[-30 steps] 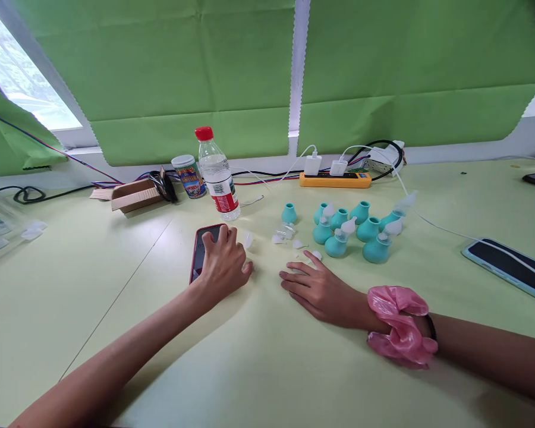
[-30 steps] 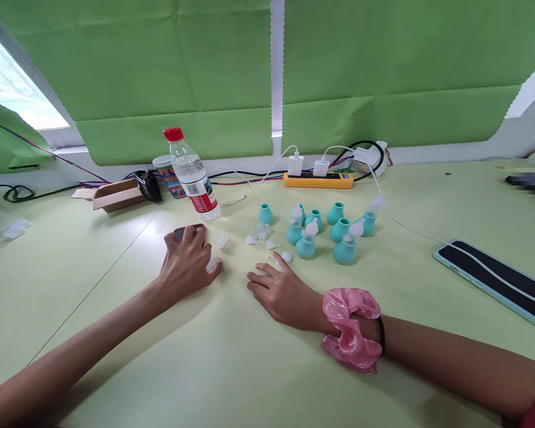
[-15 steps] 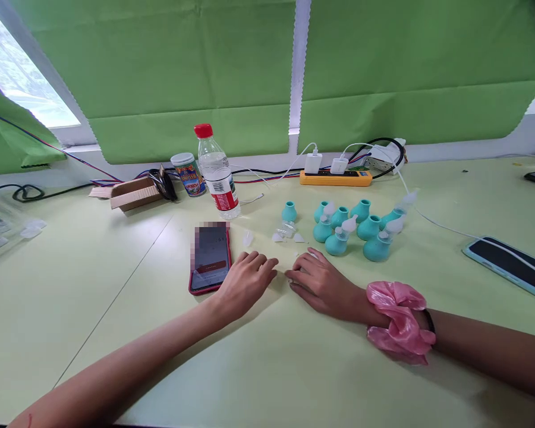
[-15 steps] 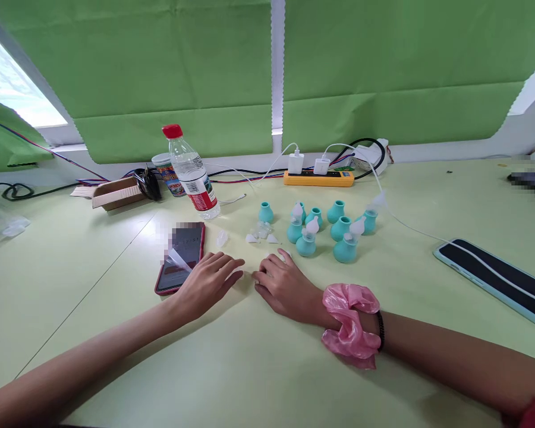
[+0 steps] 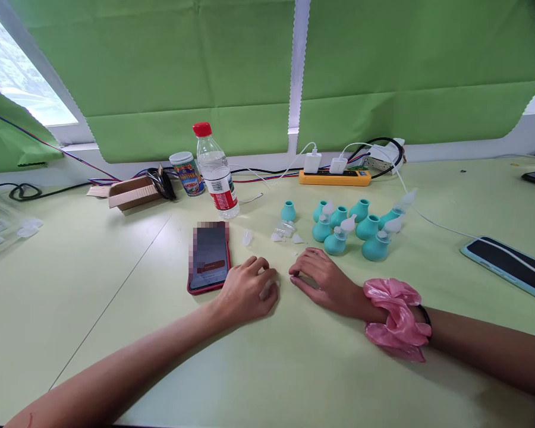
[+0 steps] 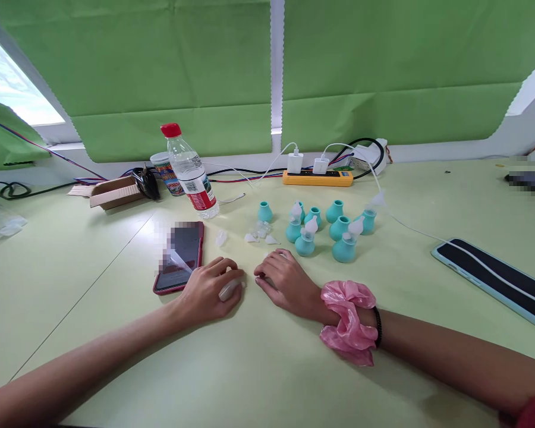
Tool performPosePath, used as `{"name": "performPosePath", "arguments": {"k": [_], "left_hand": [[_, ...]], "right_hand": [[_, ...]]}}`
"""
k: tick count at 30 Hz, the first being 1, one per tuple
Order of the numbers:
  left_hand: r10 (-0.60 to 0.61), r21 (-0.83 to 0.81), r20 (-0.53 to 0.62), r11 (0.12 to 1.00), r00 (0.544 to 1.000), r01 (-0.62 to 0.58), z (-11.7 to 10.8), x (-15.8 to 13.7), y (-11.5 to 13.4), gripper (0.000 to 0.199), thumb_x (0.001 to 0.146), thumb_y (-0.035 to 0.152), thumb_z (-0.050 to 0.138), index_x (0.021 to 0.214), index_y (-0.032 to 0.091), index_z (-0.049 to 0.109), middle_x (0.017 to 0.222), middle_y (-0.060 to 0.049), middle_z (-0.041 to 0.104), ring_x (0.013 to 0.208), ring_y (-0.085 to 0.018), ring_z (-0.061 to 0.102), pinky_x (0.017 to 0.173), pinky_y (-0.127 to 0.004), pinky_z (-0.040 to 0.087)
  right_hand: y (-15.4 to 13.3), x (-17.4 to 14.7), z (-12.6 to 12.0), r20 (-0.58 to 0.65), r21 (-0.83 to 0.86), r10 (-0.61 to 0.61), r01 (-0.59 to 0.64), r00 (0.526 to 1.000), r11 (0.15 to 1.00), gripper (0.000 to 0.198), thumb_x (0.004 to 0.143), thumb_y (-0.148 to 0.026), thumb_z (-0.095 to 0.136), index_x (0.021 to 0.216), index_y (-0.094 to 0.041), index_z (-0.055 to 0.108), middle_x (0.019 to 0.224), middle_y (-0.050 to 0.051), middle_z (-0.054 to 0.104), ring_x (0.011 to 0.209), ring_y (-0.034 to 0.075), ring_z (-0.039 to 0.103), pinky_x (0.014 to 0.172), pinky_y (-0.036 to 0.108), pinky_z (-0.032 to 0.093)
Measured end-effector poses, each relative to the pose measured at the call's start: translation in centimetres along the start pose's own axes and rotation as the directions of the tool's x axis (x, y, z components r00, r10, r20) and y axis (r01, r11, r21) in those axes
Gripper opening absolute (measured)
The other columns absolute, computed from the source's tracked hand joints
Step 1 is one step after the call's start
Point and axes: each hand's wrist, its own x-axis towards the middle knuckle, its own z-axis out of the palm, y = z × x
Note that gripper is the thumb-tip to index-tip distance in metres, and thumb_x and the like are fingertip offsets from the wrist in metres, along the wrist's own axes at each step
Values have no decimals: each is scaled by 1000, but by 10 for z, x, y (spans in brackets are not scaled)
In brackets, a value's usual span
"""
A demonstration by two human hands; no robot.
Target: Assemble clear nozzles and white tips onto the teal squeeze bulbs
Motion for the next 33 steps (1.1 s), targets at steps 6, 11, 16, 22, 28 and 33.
{"name": "performPosePath", "arguments": {"k": [6, 11, 16, 22, 28, 33], "left_hand": [[-10, -102, -76, 995, 997, 2, 10, -1, -9, 26, 80, 22, 45, 103, 14, 54, 86, -8, 59, 69, -14, 58, 59, -26, 49], [-38, -283, -246, 958, 969, -34, 7, -1, -5, 15, 76, 23, 56, 89, 15, 56, 88, -7, 56, 75, -13, 57, 64, -22, 49], [77, -329, -284, 928, 956, -173, 12, -7, 5, 20, 81, 25, 51, 97, 14, 55, 73, -4, 60, 59, -9, 57, 54, -18, 46], [87, -155, -36, 984, 996, -92, 8, -9, 8, 37, 84, 43, 41, 103, 13, 51, 64, -3, 61, 52, -11, 56, 48, -20, 41], [70, -71, 166, 996, 984, -59, 0, -3, 13, 27, 89, 30, 31, 97, 14, 52, 68, -3, 57, 58, -14, 57, 49, -22, 41], [80, -126, 100, 990, 992, -68, 0, -4, 13, 29, 86, 22, 32, 109, 14, 50, 76, -6, 56, 64, -14, 54, 55, -25, 44]], "right_hand": [[-1, 1, -2, -91, 68, -30, 36, 995, 997, 5, 79, -13, 50, 80, -17, 51, 72, 3, 59, 73, 15, 53, 77, 35, 41], [-7, -1, -6, -115, 70, -123, 131, 986, 989, 6, 79, -11, 51, 80, -17, 52, 70, 3, 58, 72, 15, 52, 67, 31, 42], [-11, 0, -7, -207, 133, -144, 174, 968, 976, 11, 75, -7, 54, 80, -17, 51, 69, 4, 58, 67, 13, 50, 60, 28, 42], [-12, -1, -7, -224, 189, -139, 183, 965, 965, 14, 72, -5, 55, 79, -16, 51, 68, 4, 57, 65, 13, 50, 58, 28, 42], [-13, -3, -8, -207, 231, -82, 130, 975, 964, 12, 74, -7, 52, 80, -17, 51, 69, 4, 56, 65, 13, 50, 59, 26, 44], [-12, -1, -9, -196, 252, -19, 69, 980, 965, 10, 75, -8, 51, 78, -17, 51, 68, 3, 55, 64, 12, 49, 57, 24, 42]]}}
